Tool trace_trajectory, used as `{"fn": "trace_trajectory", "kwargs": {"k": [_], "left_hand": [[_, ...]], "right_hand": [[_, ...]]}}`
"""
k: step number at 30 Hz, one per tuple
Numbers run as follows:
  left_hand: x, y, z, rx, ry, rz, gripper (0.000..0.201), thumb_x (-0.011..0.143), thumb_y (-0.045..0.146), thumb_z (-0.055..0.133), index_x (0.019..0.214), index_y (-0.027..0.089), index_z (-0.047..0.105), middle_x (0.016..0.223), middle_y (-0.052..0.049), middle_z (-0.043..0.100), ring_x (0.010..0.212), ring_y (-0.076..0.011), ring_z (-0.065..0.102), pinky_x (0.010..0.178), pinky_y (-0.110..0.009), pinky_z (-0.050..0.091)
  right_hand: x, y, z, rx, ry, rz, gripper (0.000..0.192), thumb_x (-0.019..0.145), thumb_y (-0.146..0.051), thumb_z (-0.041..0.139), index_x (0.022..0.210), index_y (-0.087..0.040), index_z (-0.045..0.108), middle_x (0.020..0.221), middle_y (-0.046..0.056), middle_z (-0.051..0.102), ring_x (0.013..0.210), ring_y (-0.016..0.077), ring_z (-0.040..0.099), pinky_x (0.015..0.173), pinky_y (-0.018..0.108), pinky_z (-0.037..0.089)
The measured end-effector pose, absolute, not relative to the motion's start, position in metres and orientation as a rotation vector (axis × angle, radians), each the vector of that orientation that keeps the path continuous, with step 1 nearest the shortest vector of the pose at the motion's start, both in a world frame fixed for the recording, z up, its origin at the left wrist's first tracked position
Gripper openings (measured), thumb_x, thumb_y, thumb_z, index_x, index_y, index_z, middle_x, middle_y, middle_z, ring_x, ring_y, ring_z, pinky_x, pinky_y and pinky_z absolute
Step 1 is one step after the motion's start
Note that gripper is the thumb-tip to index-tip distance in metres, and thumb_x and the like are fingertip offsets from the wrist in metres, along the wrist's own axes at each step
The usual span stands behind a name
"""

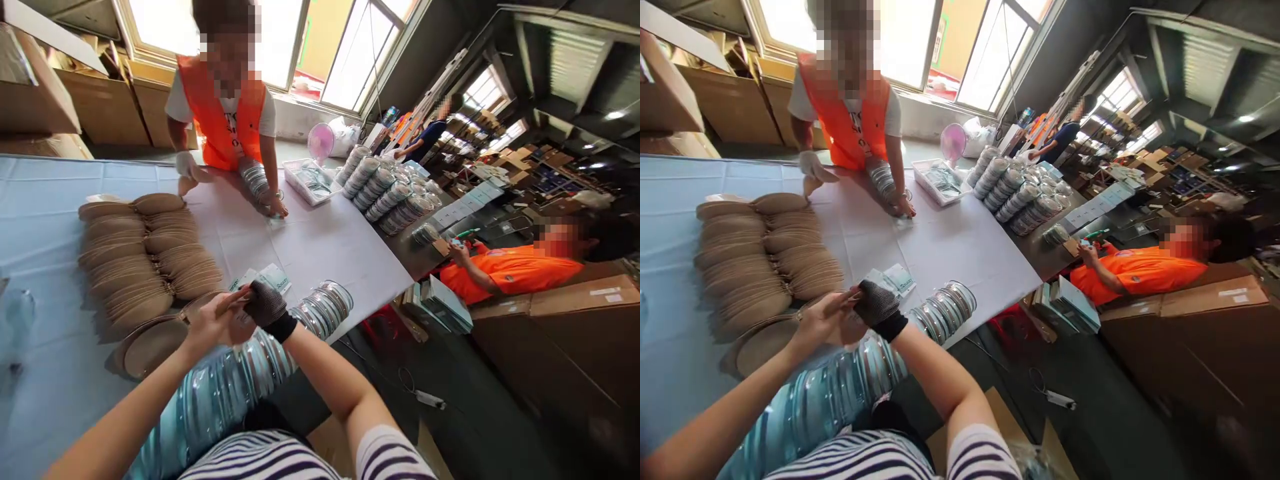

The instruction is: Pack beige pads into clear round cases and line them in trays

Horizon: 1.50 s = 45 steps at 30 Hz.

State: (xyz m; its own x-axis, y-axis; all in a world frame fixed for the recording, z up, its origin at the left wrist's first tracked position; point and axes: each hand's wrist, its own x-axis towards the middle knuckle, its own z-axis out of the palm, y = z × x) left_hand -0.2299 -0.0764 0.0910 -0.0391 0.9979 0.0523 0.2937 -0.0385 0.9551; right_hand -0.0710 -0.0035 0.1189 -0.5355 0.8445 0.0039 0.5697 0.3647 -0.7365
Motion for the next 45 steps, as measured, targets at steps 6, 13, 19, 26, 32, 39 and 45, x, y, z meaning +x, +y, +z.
{"fn": "trace_trajectory", "kwargs": {"k": [6, 13, 19, 26, 32, 39, 45], "left_hand": [[-0.254, -0.088, 0.104, 1.191, 1.038, 0.971, 0.056, 0.071, 0.051, 0.073, 0.112, 0.014, 0.067, 0.104, -0.010, 0.072, 0.096, -0.0286, 0.066, 0.081, -0.038, 0.053], [-0.224, -0.114, 0.073, 0.545, 0.802, 1.150, 0.101, 0.084, 0.080, -0.005, 0.124, 0.012, 0.058, 0.120, -0.019, 0.067, 0.110, -0.0306, 0.063, 0.084, -0.045, 0.051], [-0.210, -0.113, 0.071, 0.237, 0.744, 1.182, 0.076, 0.089, 0.076, 0.019, 0.138, 0.025, 0.045, 0.132, -0.008, 0.061, 0.113, -0.0253, 0.060, 0.092, -0.046, 0.048], [-0.180, -0.105, 0.070, 0.014, 0.991, 1.305, 0.063, 0.079, 0.060, 0.054, 0.128, 0.021, 0.053, 0.096, -0.005, 0.069, 0.085, -0.0230, 0.067, 0.079, -0.040, 0.054], [-0.173, -0.141, 0.072, 0.080, 0.977, 1.159, 0.054, 0.072, 0.057, 0.070, 0.109, 0.018, 0.063, 0.097, -0.007, 0.071, 0.091, -0.0236, 0.067, 0.082, -0.036, 0.052], [-0.161, -0.142, 0.080, -0.223, 1.023, 1.143, 0.043, 0.068, 0.053, 0.071, 0.092, 0.018, 0.061, 0.075, -0.003, 0.067, 0.067, -0.0197, 0.065, 0.069, -0.035, 0.055], [-0.166, -0.143, 0.078, -0.165, 1.048, 1.109, 0.049, 0.067, 0.055, 0.073, 0.095, 0.018, 0.059, 0.085, -0.006, 0.069, 0.079, -0.0250, 0.068, 0.072, -0.041, 0.057]], "right_hand": [[-0.057, 0.016, 0.187, -1.202, -2.649, 1.107, 0.020, 0.080, -0.015, 0.056, 0.092, -0.011, 0.072, 0.081, 0.003, 0.072, 0.073, 0.0146, 0.061, 0.072, 0.024, 0.047], [-0.068, -0.044, 0.207, -1.387, -2.716, 0.437, 0.032, 0.095, -0.023, 0.049, 0.121, -0.019, 0.066, 0.121, 0.011, 0.068, 0.108, 0.0237, 0.061, 0.092, 0.032, 0.046], [-0.051, -0.119, 0.150, -0.979, -2.722, 0.779, 0.067, 0.083, -0.042, 0.066, 0.141, -0.013, 0.049, 0.149, 0.018, 0.044, 0.133, 0.0325, 0.044, 0.110, 0.046, 0.038], [-0.026, -0.117, 0.123, -1.640, -2.419, 1.012, 0.052, 0.094, -0.036, 0.048, 0.141, -0.013, 0.049, 0.124, 0.017, 0.066, 0.112, 0.0267, 0.064, 0.093, 0.035, 0.051], [0.003, -0.159, 0.119, -1.877, -2.455, 0.848, 0.056, 0.095, -0.043, 0.049, 0.146, -0.020, 0.044, 0.120, 0.013, 0.070, 0.099, 0.0268, 0.070, 0.077, 0.030, 0.054], [-0.004, -0.177, 0.106, -1.539, -2.432, 0.704, 0.066, 0.094, -0.033, 0.052, 0.154, -0.021, 0.029, 0.143, 0.011, 0.054, 0.118, 0.0251, 0.061, 0.093, 0.033, 0.052], [-0.011, -0.172, 0.109, -1.903, -2.332, 0.845, 0.044, 0.096, -0.035, 0.046, 0.136, -0.018, 0.056, 0.112, 0.012, 0.073, 0.093, 0.0247, 0.071, 0.073, 0.027, 0.053]]}}
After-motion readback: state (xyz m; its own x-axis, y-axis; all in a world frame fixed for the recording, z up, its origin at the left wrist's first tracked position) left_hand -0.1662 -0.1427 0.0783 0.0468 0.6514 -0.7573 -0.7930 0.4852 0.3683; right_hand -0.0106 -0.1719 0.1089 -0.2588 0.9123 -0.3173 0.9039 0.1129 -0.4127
